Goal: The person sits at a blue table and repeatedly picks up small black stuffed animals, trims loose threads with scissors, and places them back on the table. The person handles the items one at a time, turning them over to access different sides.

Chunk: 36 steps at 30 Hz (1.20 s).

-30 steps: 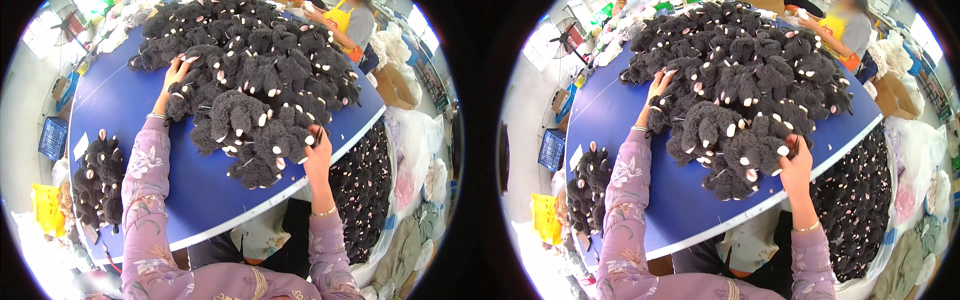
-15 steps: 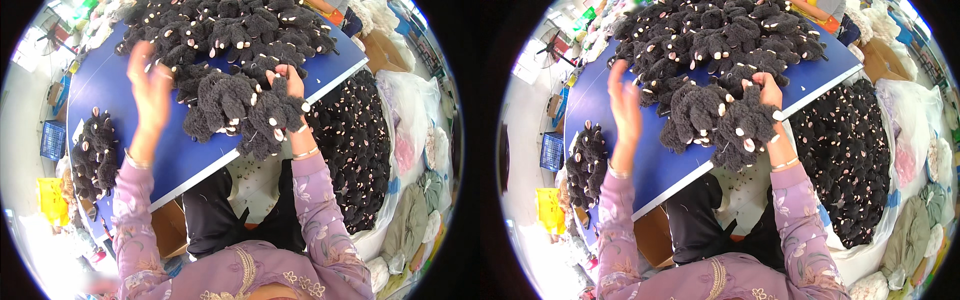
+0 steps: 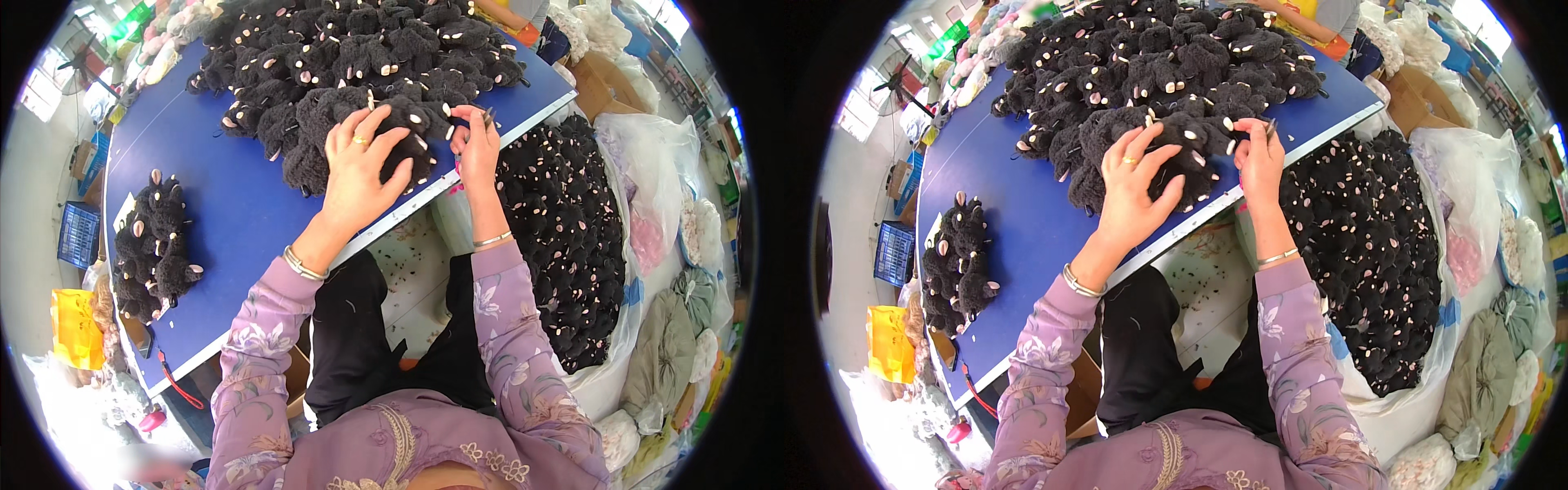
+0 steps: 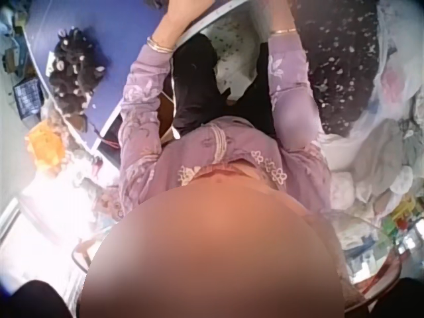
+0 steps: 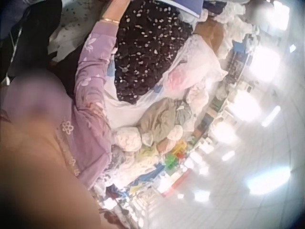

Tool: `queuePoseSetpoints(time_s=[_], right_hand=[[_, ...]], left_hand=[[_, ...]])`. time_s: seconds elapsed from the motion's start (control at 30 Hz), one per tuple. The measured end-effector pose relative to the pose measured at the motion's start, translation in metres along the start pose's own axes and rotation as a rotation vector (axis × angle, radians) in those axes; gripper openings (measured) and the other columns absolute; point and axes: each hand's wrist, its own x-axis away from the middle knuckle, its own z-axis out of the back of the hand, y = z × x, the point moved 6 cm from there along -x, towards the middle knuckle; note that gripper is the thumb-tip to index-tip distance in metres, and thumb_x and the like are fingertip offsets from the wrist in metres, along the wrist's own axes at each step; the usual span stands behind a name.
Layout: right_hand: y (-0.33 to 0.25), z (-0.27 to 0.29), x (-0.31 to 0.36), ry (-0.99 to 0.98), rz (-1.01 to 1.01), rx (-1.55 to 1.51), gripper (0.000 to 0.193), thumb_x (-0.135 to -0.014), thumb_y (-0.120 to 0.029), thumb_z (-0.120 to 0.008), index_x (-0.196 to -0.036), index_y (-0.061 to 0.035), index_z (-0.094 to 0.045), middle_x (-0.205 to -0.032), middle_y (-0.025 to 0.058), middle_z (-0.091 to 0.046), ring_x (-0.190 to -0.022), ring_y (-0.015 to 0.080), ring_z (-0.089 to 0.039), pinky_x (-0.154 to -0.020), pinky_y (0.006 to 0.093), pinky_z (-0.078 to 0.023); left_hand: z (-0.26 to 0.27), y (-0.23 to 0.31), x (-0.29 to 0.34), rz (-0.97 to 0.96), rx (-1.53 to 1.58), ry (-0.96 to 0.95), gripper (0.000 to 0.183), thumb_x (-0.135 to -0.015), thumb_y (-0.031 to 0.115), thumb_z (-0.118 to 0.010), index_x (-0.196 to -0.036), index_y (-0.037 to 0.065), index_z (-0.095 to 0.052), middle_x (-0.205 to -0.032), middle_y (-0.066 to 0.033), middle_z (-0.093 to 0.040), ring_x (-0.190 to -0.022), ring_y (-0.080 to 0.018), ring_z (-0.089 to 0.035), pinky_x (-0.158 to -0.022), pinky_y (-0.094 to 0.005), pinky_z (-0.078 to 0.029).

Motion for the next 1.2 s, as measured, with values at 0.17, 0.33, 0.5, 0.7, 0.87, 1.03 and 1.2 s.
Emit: queuePoseSetpoints(time_s=[0.17, 0.33, 0.5, 0.7, 0.87, 1.03, 1.2], right_hand=[[0.002, 0.010, 0.002, 0.142, 0.063, -0.080, 0.031, -0.101, -0.028, -0.039, -0.093, -0.0023, -0.054, -0.073, 0.0018, -0.048, -0.051, 0.0073, -0.038, -0.047, 0.0227, -0.033], [-0.013, 0.006, 0.047, 0.007, -0.041, 0.297, 0.034, -0.098, -0.028, -0.047, -0.077, -0.0027, -0.055, -0.067, -0.0022, -0.048, -0.055, 0.0049, -0.040, -0.048, 0.0227, -0.032], [-0.030, -0.039, 0.095, -0.057, 0.077, 0.659, 0.023, -0.084, -0.019, -0.069, -0.093, 0.0013, -0.063, -0.077, 0.0006, -0.061, -0.062, 0.0066, -0.047, -0.060, 0.0213, -0.040], [-0.026, -0.063, 0.086, -0.277, 0.202, 1.173, 0.044, -0.076, -0.021, -0.070, -0.112, 0.0009, -0.056, -0.110, 0.0183, -0.061, -0.103, 0.0332, -0.060, -0.088, 0.0387, -0.047], [-0.021, -0.070, 0.110, -0.421, -0.076, 1.107, 0.042, -0.074, -0.019, -0.068, -0.108, 0.0027, -0.055, -0.102, 0.0221, -0.063, -0.094, 0.0335, -0.064, -0.082, 0.0369, -0.049], [-0.018, -0.072, 0.140, -0.418, 0.063, 0.922, 0.041, -0.075, -0.018, -0.071, -0.105, 0.0029, -0.054, -0.098, 0.0192, -0.065, -0.089, 0.0269, -0.065, -0.078, 0.0337, -0.050], [-0.003, -0.070, 0.148, -0.467, -0.030, 0.828, 0.041, -0.075, -0.017, -0.072, -0.106, 0.0027, -0.054, -0.098, 0.0184, -0.065, -0.090, 0.0258, -0.065, -0.080, 0.0332, -0.049]], left_hand=[[0.023, -0.014, 0.034, 0.090, 0.177, -0.010, 0.016, -0.079, 0.003, -0.062, -0.095, 0.005, -0.063, -0.101, -0.0079, -0.064, -0.099, -0.0272, -0.055, -0.089, -0.0378, -0.041], [0.027, -0.028, 0.061, 0.162, 0.330, -0.079, 0.008, -0.082, 0.003, -0.061, -0.089, 0.002, -0.065, -0.081, -0.0090, -0.064, -0.075, -0.0228, -0.061, -0.068, -0.0311, -0.048], [0.025, -0.034, 0.068, 0.296, 0.484, -0.109, 0.009, -0.084, 0.004, -0.060, -0.091, 0.000, -0.065, -0.076, -0.0073, -0.062, -0.067, -0.0141, -0.058, -0.060, -0.0264, -0.046], [0.028, -0.032, 0.067, 0.329, 0.584, -0.068, 0.015, -0.083, 0.003, -0.062, -0.097, -0.001, -0.063, -0.086, -0.0065, -0.061, -0.064, -0.0095, -0.054, -0.058, -0.0239, -0.045], [0.036, -0.027, 0.073, 0.356, 0.561, -0.089, 0.029, -0.079, 0.005, -0.068, -0.106, -0.001, -0.058, -0.107, -0.0086, -0.057, -0.063, -0.0110, -0.054, -0.059, -0.0248, -0.047], [0.037, -0.023, 0.082, 0.289, 0.468, -0.148, 0.037, -0.074, 0.016, -0.073, -0.105, 0.002, -0.058, -0.103, -0.0114, -0.059, -0.069, -0.0238, -0.059, -0.065, -0.0332, -0.050], [0.037, -0.037, 0.091, 0.435, 0.504, -0.262, 0.029, -0.077, 0.014, -0.074, -0.100, 0.001, -0.062, -0.080, -0.0064, -0.059, -0.063, -0.0121, -0.052, -0.059, -0.0264, -0.045]])
